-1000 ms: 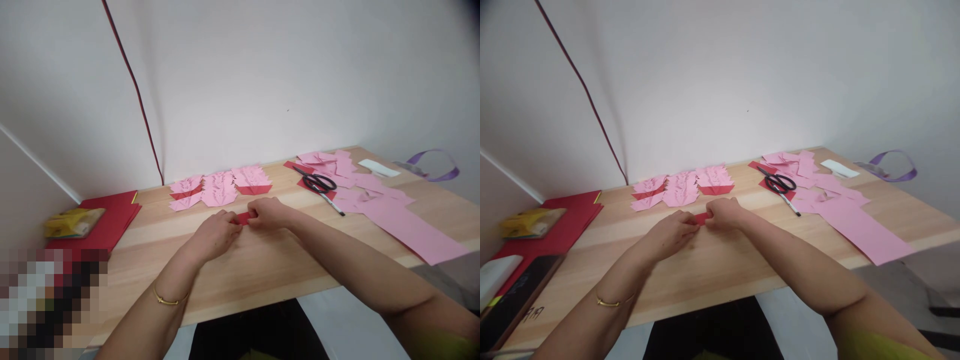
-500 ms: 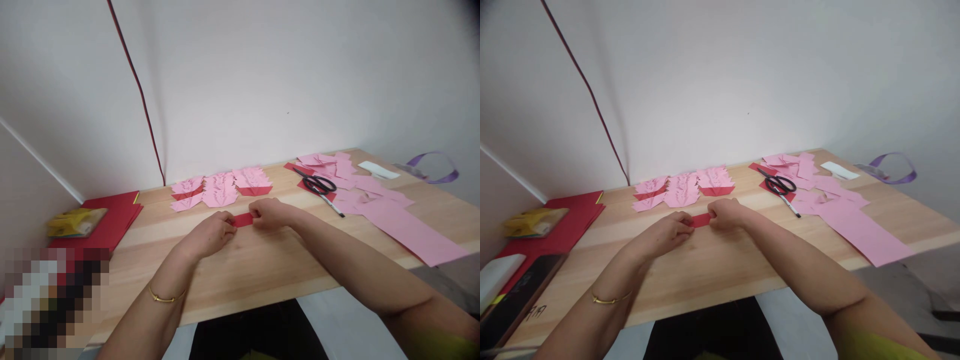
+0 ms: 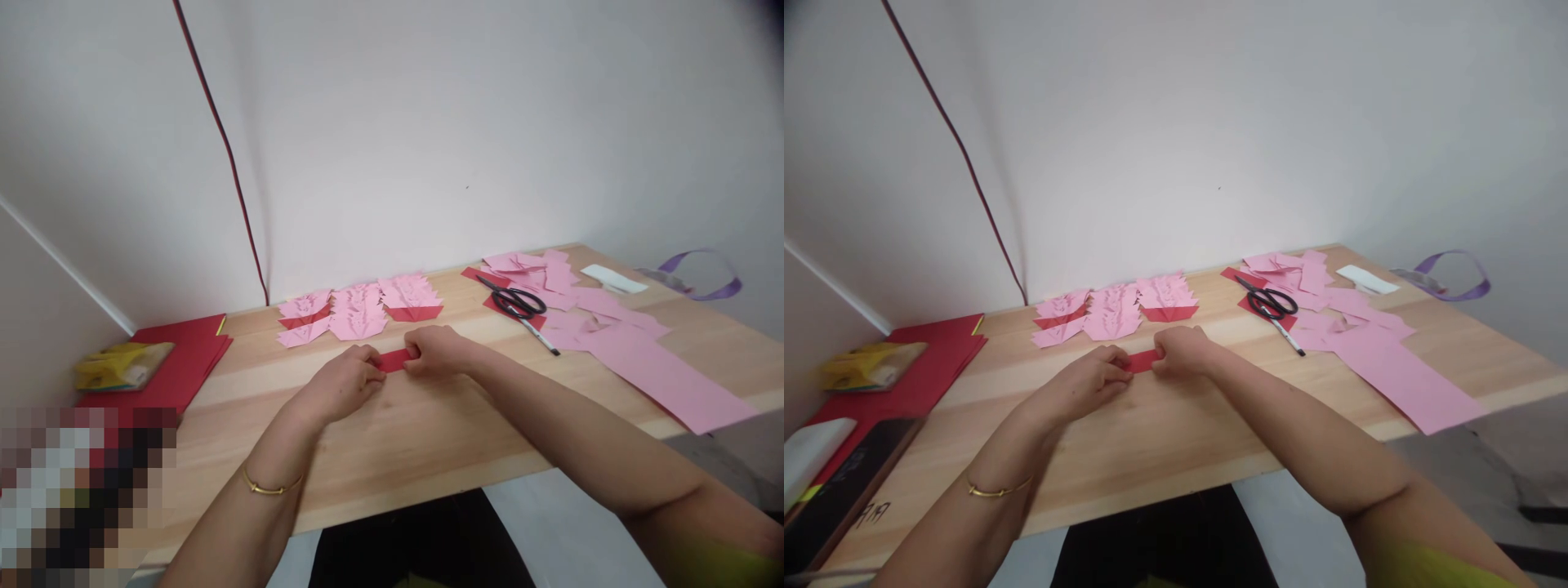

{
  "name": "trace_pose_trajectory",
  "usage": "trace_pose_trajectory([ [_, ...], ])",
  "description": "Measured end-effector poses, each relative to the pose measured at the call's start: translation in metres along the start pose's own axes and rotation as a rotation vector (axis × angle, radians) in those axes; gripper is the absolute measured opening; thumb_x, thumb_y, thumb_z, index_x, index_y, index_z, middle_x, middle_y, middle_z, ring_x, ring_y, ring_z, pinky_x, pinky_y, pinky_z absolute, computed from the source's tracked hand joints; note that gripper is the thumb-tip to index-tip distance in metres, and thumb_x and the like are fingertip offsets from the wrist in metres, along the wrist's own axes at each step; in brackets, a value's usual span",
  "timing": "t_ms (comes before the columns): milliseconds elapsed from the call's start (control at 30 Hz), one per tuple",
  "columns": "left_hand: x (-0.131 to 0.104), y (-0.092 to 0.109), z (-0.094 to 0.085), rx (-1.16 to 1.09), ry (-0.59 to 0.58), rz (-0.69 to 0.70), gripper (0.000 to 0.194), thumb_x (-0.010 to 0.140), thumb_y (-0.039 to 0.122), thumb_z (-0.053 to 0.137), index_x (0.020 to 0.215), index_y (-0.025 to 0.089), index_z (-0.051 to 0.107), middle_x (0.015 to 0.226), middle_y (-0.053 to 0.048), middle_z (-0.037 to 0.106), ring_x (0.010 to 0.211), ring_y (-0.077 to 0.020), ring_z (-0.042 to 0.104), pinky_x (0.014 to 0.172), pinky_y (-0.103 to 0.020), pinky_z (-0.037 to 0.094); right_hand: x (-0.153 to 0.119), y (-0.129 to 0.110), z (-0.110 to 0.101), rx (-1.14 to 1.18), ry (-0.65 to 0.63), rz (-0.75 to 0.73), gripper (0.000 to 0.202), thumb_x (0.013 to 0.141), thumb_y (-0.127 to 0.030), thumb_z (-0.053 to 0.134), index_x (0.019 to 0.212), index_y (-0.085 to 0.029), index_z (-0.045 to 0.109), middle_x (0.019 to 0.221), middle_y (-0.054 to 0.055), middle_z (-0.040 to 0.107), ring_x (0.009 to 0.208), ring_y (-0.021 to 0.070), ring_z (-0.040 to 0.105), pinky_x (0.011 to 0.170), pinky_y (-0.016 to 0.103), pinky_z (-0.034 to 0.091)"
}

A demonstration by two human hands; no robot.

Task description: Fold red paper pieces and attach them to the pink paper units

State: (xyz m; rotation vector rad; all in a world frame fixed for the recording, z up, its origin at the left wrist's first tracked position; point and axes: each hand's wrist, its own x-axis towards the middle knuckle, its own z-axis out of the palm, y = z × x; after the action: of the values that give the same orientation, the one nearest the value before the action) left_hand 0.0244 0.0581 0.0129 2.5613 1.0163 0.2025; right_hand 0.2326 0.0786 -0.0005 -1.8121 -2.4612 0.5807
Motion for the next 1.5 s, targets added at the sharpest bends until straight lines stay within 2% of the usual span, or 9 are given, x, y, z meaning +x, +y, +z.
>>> trace_pose_trajectory([
  [133, 0.006, -0.005, 0.009, -0.008, 0.08, -0.031, 0.022, 0.083, 0.027, 0.05, 0.075, 0.02, 0.069, 0.096, -0.005, 0.06, 0.089, -0.0175, 0.054, 0.078, -0.029, 0.042, -0.001, 0.004, -0.004, 0.003, -0.033, -0.022, 0.015, 0.069, -0.035, 0.054, 0.073, -0.021, 0.056, 0.076, 0.0, 0.064, 0.066, 0.0139, 0.052, 0.057, 0.024, 0.028],
  [267, 0.017, -0.005, 0.024, -0.009, 0.225, -0.195, 0.026, 0.08, 0.034, 0.053, 0.061, 0.018, 0.059, 0.083, -0.004, 0.059, 0.077, -0.0159, 0.054, 0.069, -0.028, 0.04, -0.001, 0.002, -0.006, 0.0, -0.063, -0.023, 0.016, 0.07, -0.036, 0.054, 0.072, -0.021, 0.056, 0.074, 0.0, 0.063, 0.064, 0.0135, 0.051, 0.056, 0.024, 0.027],
  [367, 0.025, 0.001, 0.032, 0.068, 0.274, -0.287, 0.027, 0.077, 0.037, 0.056, 0.058, 0.018, 0.054, 0.077, -0.004, 0.057, 0.074, -0.0166, 0.052, 0.064, -0.03, 0.037, -0.001, 0.0, -0.006, 0.001, -0.059, -0.028, 0.019, 0.071, -0.039, 0.053, 0.071, -0.02, 0.055, 0.073, 0.0, 0.062, 0.065, 0.0136, 0.05, 0.056, 0.024, 0.026],
  [633, 0.032, 0.015, 0.032, 0.116, 0.22, -0.454, 0.016, 0.072, 0.028, 0.055, 0.06, 0.019, 0.058, 0.082, -0.005, 0.058, 0.082, -0.0209, 0.051, 0.07, -0.034, 0.036, -0.001, -0.001, -0.006, -0.018, -0.056, -0.024, 0.015, 0.069, -0.035, 0.052, 0.07, -0.021, 0.055, 0.073, 0.0, 0.063, 0.064, 0.0135, 0.05, 0.056, 0.025, 0.026],
  [767, 0.033, 0.015, 0.032, 0.128, 0.183, -0.532, 0.014, 0.07, 0.029, 0.054, 0.062, 0.02, 0.062, 0.087, -0.007, 0.058, 0.089, -0.0244, 0.049, 0.072, -0.035, 0.036, -0.001, 0.001, -0.005, -0.026, -0.057, -0.021, 0.015, 0.07, -0.035, 0.052, 0.072, -0.021, 0.057, 0.075, 0.001, 0.063, 0.065, 0.0142, 0.051, 0.056, 0.025, 0.027],
  [967, 0.032, 0.007, 0.032, 0.127, 0.164, -0.557, 0.013, 0.069, 0.029, 0.055, 0.064, 0.02, 0.063, 0.089, -0.011, 0.057, 0.093, -0.0298, 0.048, 0.073, -0.039, 0.038, -0.001, 0.002, -0.007, -0.023, -0.062, -0.044, 0.014, 0.069, -0.035, 0.053, 0.071, -0.021, 0.055, 0.076, 0.001, 0.064, 0.066, 0.0149, 0.052, 0.056, 0.025, 0.028],
  [1300, 0.02, -0.007, 0.024, 0.081, 0.194, -0.583, 0.006, 0.065, 0.026, 0.059, 0.064, 0.02, 0.058, 0.083, -0.006, 0.058, 0.083, -0.0222, 0.05, 0.067, -0.032, 0.038, -0.003, 0.0, -0.01, -0.005, -0.073, -0.046, 0.014, 0.07, -0.035, 0.053, 0.071, -0.021, 0.056, 0.078, 0.002, 0.064, 0.07, 0.0166, 0.054, 0.06, 0.026, 0.032],
  [1400, 0.022, -0.006, 0.026, 0.031, 0.258, -0.597, 0.014, 0.069, 0.033, 0.058, 0.066, 0.02, 0.055, 0.078, -0.004, 0.058, 0.079, -0.0209, 0.051, 0.066, -0.031, 0.038, -0.003, 0.001, -0.012, 0.004, -0.085, -0.049, 0.013, 0.07, -0.034, 0.054, 0.071, -0.021, 0.056, 0.078, 0.002, 0.064, 0.07, 0.0166, 0.054, 0.061, 0.026, 0.032],
  [1500, 0.025, -0.001, 0.03, 0.079, 0.299, -0.633, 0.023, 0.069, 0.043, 0.059, 0.068, 0.02, 0.054, 0.083, -0.007, 0.058, 0.086, -0.0263, 0.05, 0.071, -0.036, 0.037, -0.003, 0.001, -0.012, -0.002, -0.084, -0.054, 0.012, 0.07, -0.033, 0.053, 0.071, -0.021, 0.055, 0.076, 0.002, 0.063, 0.069, 0.0165, 0.054, 0.061, 0.026, 0.031],
])
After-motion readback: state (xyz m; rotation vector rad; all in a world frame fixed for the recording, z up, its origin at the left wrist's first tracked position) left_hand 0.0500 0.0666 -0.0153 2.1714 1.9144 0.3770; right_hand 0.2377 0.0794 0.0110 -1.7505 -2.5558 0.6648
